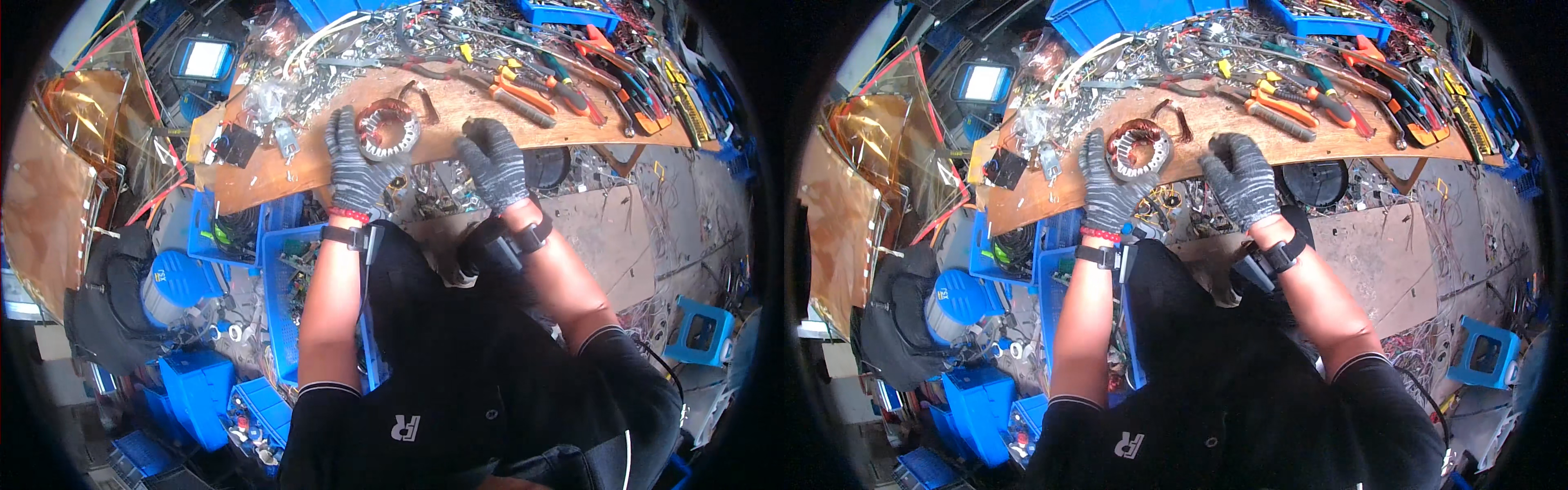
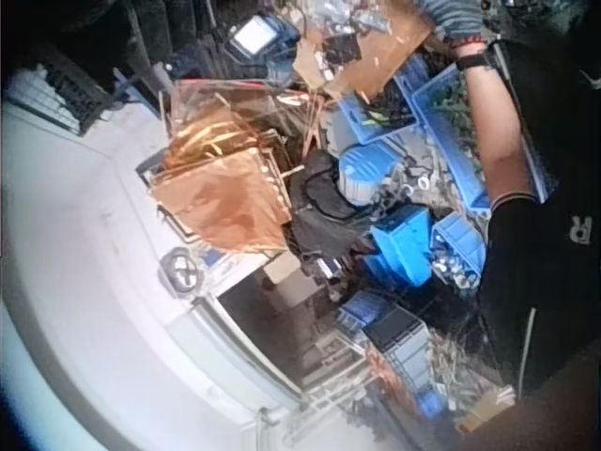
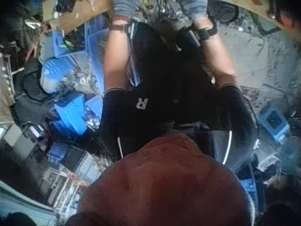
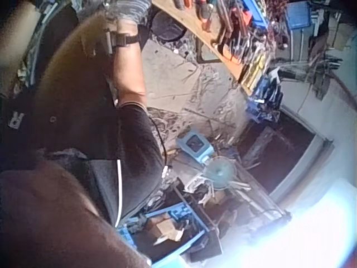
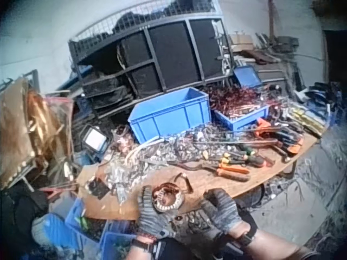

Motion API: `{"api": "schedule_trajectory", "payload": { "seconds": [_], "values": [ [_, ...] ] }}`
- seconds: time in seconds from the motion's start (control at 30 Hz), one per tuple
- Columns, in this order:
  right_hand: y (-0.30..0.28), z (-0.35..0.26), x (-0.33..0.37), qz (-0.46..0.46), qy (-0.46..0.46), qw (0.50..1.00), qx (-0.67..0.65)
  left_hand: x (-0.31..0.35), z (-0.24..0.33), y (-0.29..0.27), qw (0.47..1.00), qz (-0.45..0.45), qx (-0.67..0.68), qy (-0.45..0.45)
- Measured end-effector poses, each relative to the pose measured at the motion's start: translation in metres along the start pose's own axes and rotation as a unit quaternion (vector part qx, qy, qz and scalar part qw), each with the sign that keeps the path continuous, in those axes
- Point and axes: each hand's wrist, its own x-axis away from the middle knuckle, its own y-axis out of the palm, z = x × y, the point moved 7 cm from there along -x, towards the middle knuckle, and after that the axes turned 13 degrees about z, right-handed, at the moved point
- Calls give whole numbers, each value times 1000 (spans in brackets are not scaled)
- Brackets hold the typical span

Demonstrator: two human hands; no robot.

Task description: Sorting through bins of electronic components and dismantling a motor stator at a low workbench.

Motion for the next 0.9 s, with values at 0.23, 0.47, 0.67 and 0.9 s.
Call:
{"api": "schedule_trajectory", "payload": {
  "seconds": [0.23,0.47,0.67,0.9],
  "values": [
    [17,-19,-72,-37,-103,984,141,-19,32,14,980,-86,-152,95],
    [108,-33,-103,-166,-319,854,375,-15,13,15,994,-50,-71,72],
    [143,-32,-112,-219,-390,757,475,-15,-12,33,993,-98,-70,0],
    [18,-31,-176,-20,-181,935,304,-16,10,14,1000,-17,-10,-4]
  ]
}}
